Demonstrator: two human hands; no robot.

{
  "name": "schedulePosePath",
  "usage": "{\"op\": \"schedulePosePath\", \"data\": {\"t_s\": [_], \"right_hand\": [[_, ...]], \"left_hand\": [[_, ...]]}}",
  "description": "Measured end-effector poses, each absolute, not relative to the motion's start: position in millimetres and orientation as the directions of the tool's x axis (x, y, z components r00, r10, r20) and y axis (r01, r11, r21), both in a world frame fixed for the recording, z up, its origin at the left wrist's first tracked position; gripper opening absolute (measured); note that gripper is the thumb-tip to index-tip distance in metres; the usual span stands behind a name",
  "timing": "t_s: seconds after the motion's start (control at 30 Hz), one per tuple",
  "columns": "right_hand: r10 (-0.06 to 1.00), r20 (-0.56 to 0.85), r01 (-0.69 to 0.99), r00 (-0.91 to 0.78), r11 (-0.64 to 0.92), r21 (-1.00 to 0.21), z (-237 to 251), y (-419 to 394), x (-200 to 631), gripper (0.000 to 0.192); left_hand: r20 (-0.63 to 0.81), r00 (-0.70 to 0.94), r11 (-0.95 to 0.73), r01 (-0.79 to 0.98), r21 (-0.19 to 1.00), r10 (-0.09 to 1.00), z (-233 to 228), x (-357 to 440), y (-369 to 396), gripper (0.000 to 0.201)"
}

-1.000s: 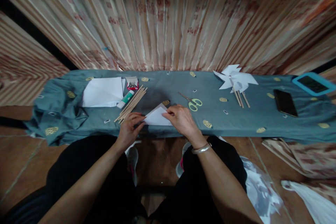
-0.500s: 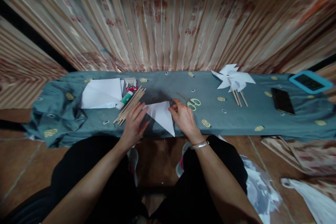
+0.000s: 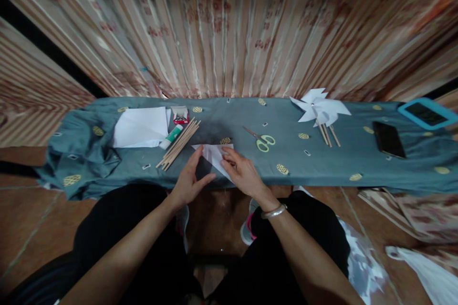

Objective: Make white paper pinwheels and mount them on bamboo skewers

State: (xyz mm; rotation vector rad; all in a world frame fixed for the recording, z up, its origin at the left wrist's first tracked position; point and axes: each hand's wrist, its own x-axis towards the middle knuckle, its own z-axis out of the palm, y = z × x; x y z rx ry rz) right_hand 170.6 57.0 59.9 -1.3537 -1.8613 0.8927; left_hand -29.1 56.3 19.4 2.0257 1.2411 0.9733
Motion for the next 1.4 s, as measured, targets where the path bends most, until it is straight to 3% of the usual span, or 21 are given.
{"op": "schedulePosePath", "data": {"t_s": [0.17, 0.33, 0.53, 0.67, 0.83, 0.93, 1.07, 1.13, 1.23, 1.33, 1.4], "right_hand": [[0.871, 0.185, 0.517, -0.456, 0.428, -0.741, 57.1, 41.8, 151.8, 0.038], [0.822, 0.224, 0.582, -0.523, 0.537, -0.611, 50.0, 39.8, 153.4, 0.043], [0.822, 0.227, 0.783, -0.523, 0.568, -0.253, 47.1, 45.1, 185.0, 0.054], [0.795, 0.237, 0.8, -0.558, 0.591, -0.099, 44.5, 43.6, 192.5, 0.051], [0.74, 0.285, 0.762, -0.609, 0.645, -0.047, 41.2, 40.0, 186.9, 0.033], [0.72, 0.334, 0.749, -0.608, 0.66, -0.059, 43.0, 38.0, 188.2, 0.028], [0.744, 0.327, 0.746, -0.583, 0.649, -0.148, 48.9, 34.5, 195.2, 0.026], [0.764, 0.308, 0.738, -0.566, 0.637, -0.224, 51.4, 33.8, 199.3, 0.026], [0.819, 0.268, 0.713, -0.507, 0.573, -0.404, 55.1, 37.0, 205.0, 0.025], [0.916, 0.154, 0.694, -0.371, 0.384, -0.609, 57.7, 45.4, 207.3, 0.024], [0.959, 0.087, 0.684, -0.271, 0.256, -0.683, 56.4, 52.9, 205.8, 0.026]], "left_hand": [[0.202, 0.125, -0.227, 0.233, 0.946, 0.971, 24.1, -26.4, 55.0, 0.094], [0.092, 0.017, -0.093, 0.08, 0.992, 0.996, 16.2, -28.0, 63.3, 0.083], [0.131, 0.0, -0.129, 0.198, 0.972, 0.991, 3.3, -35.6, 77.7, 0.073], [0.232, 0.071, -0.239, 0.444, 0.864, 0.97, 5.9, -44.3, 79.5, 0.058], [0.381, 0.364, -0.519, 0.703, 0.486, 0.85, 27.7, -49.1, 66.1, 0.042], [0.33, 0.537, -0.63, 0.68, 0.376, 0.776, 38.9, -46.8, 54.7, 0.031], [0.283, 0.613, -0.673, 0.636, 0.379, 0.738, 36.8, -43.6, 48.9, 0.033], [0.287, 0.625, -0.685, 0.621, 0.381, 0.726, 31.2, -43.2, 50.6, 0.025], [0.314, 0.618, -0.688, 0.58, 0.436, 0.721, 26.0, -43.3, 53.7, 0.024], [0.303, 0.554, -0.615, 0.554, 0.561, 0.775, 27.6, -43.3, 53.7, 0.024], [0.261, 0.5, -0.538, 0.56, 0.629, 0.826, 29.7, -43.0, 53.0, 0.024]]}}
